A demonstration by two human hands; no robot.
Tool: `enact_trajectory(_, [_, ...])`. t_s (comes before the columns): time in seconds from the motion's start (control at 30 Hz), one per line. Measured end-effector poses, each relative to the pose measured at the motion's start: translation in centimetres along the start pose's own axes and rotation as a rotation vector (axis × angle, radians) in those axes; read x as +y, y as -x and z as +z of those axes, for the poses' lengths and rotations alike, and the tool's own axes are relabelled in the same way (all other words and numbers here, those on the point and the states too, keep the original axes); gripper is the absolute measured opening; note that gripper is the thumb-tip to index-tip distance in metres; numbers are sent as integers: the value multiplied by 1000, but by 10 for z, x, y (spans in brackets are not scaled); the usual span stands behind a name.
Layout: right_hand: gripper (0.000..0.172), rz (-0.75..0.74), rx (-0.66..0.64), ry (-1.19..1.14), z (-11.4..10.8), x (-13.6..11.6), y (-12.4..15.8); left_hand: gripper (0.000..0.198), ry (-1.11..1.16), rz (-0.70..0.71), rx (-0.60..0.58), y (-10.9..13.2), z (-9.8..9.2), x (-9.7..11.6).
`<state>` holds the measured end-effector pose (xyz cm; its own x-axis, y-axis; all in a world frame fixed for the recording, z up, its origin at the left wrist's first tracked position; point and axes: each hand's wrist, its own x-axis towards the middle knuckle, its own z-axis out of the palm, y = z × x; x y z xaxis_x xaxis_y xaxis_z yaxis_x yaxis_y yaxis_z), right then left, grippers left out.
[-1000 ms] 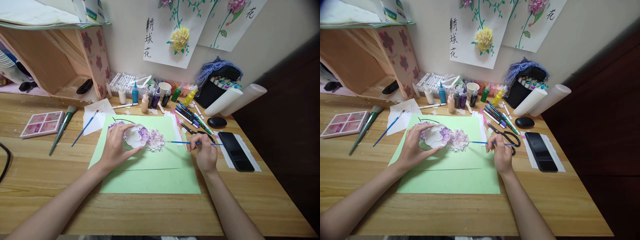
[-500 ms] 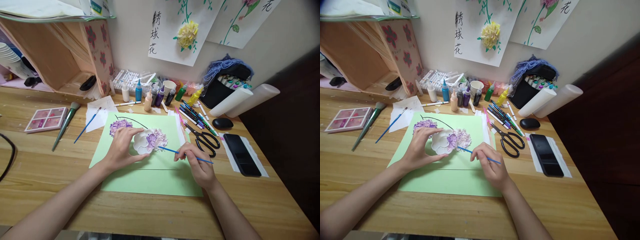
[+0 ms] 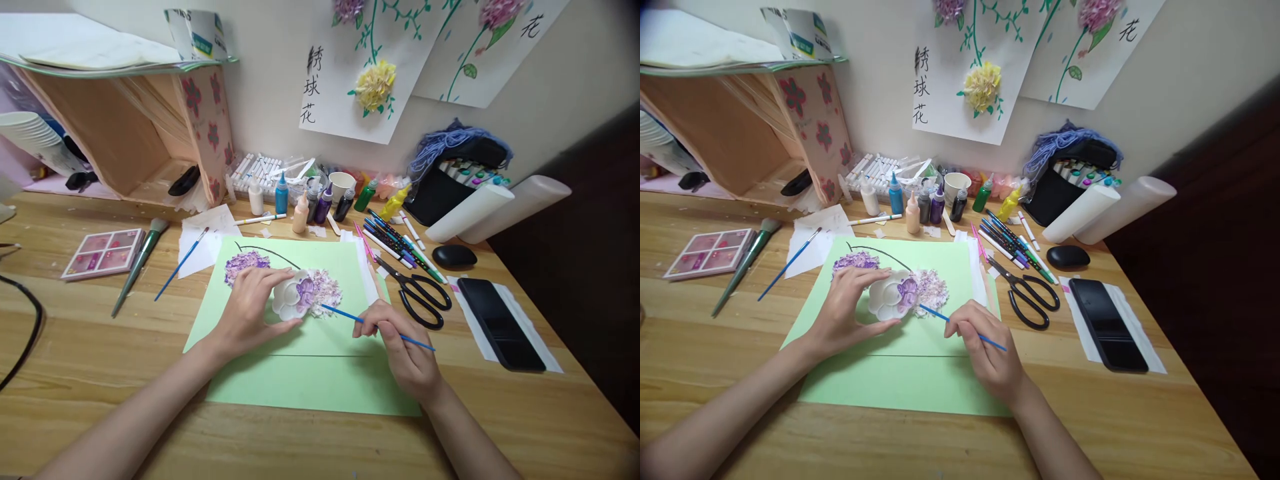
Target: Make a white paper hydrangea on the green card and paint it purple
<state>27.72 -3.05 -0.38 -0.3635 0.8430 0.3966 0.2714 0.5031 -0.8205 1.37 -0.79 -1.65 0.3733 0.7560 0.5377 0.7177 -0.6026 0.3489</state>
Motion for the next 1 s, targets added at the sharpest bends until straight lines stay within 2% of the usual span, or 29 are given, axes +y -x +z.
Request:
enact_trajectory(0.73, [32, -16, 56, -59, 2, 6, 0, 65, -26, -3, 38, -1, -1, 0])
enact_trajectory(0.9, [35, -5, 122, -79, 1, 7, -1, 64, -32, 9, 51, -1, -2, -1])
enact_trajectory(1.0, [36, -1, 99, -95, 2, 7, -1, 64, -37, 7, 51, -1, -3, -2])
